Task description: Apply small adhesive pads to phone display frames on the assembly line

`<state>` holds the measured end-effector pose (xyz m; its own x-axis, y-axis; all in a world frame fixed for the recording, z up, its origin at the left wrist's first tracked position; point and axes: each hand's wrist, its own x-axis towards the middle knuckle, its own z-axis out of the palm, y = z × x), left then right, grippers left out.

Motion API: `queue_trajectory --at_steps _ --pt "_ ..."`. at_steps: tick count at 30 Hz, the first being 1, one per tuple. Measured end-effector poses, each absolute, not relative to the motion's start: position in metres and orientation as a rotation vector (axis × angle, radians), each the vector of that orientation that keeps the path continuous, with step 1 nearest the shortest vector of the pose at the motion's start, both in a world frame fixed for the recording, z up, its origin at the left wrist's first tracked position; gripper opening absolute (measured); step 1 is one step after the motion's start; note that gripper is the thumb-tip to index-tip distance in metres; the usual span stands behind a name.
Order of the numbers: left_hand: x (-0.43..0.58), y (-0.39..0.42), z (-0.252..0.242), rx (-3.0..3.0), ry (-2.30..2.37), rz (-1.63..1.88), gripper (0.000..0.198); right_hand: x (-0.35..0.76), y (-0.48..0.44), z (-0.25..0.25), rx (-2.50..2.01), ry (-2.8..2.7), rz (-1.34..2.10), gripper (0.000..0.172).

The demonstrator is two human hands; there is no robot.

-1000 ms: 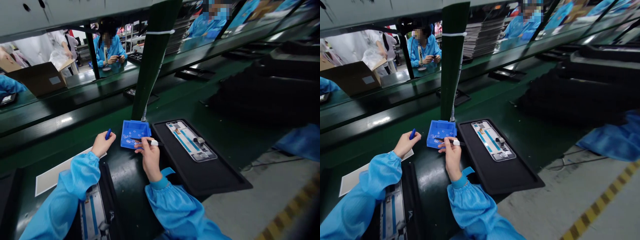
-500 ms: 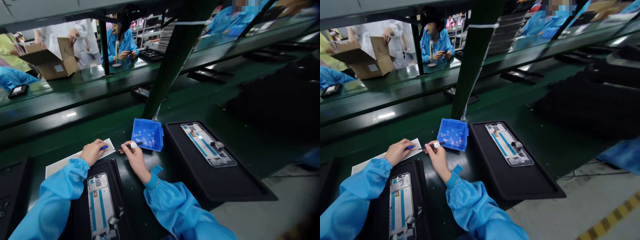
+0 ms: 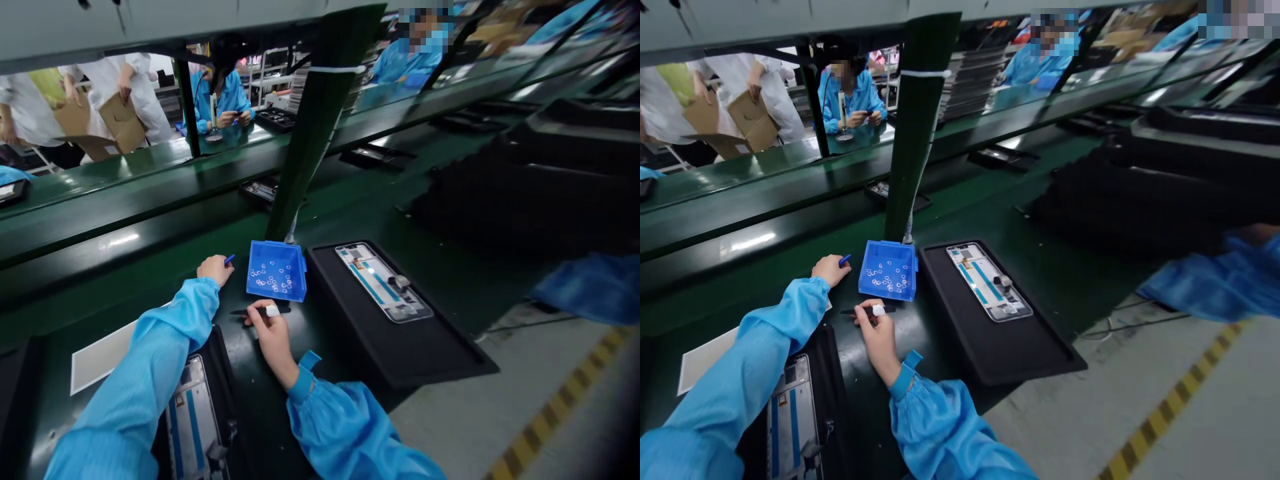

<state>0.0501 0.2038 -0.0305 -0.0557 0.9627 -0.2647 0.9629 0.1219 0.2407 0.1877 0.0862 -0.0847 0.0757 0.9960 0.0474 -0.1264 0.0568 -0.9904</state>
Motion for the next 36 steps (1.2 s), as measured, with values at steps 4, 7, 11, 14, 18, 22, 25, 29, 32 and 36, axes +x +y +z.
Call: queue_trajectory --at_steps 4,7,11,14,18,22,25,29,32,36 --pt "0.052 0.204 -0.023 1.89 2.071 0.006 0.031 0.185 0.087 -0.081 -1.085 -1.065 1.206 0.029" --pt "0.049 0.203 -0.013 1.942 2.042 0.039 0.03 0.184 0.086 -0.079 -1.066 -1.044 1.233 0.028" --pt "0.05 0.196 -0.009 2.005 1.999 0.044 0.024 0.182 0.082 -0.077 -1.041 -1.034 1.259 0.027" --pt "0.057 0.19 -0.018 2.014 2.008 0.031 0.026 0.182 0.08 -0.077 -1.026 -1.037 1.276 0.025" --pt "0.065 0.19 -0.03 2.016 2.017 0.046 0.031 0.182 0.079 -0.076 -1.014 -1.044 1.288 0.024" --pt "0.06 0.194 -0.028 1.998 2.017 0.101 0.031 0.183 0.079 -0.074 -1.002 -1.046 1.294 0.024" --pt "0.054 0.195 -0.016 1.973 2.003 0.216 0.026 0.183 0.078 -0.073 -0.997 -1.042 1.296 0.024" --pt "0.058 0.195 0.008 2.004 1.833 0.409 0.027 0.182 0.077 -0.073 -0.987 -1.047 1.301 0.023" --pt "0.072 0.197 0.019 2.039 1.668 0.469 0.023 0.181 0.076 -0.074 -0.983 -1.061 1.302 0.021" --pt "0.085 0.199 0.02 2.055 1.608 0.493 0.018 0.18 0.078 -0.077 -0.984 -1.067 1.299 0.021"
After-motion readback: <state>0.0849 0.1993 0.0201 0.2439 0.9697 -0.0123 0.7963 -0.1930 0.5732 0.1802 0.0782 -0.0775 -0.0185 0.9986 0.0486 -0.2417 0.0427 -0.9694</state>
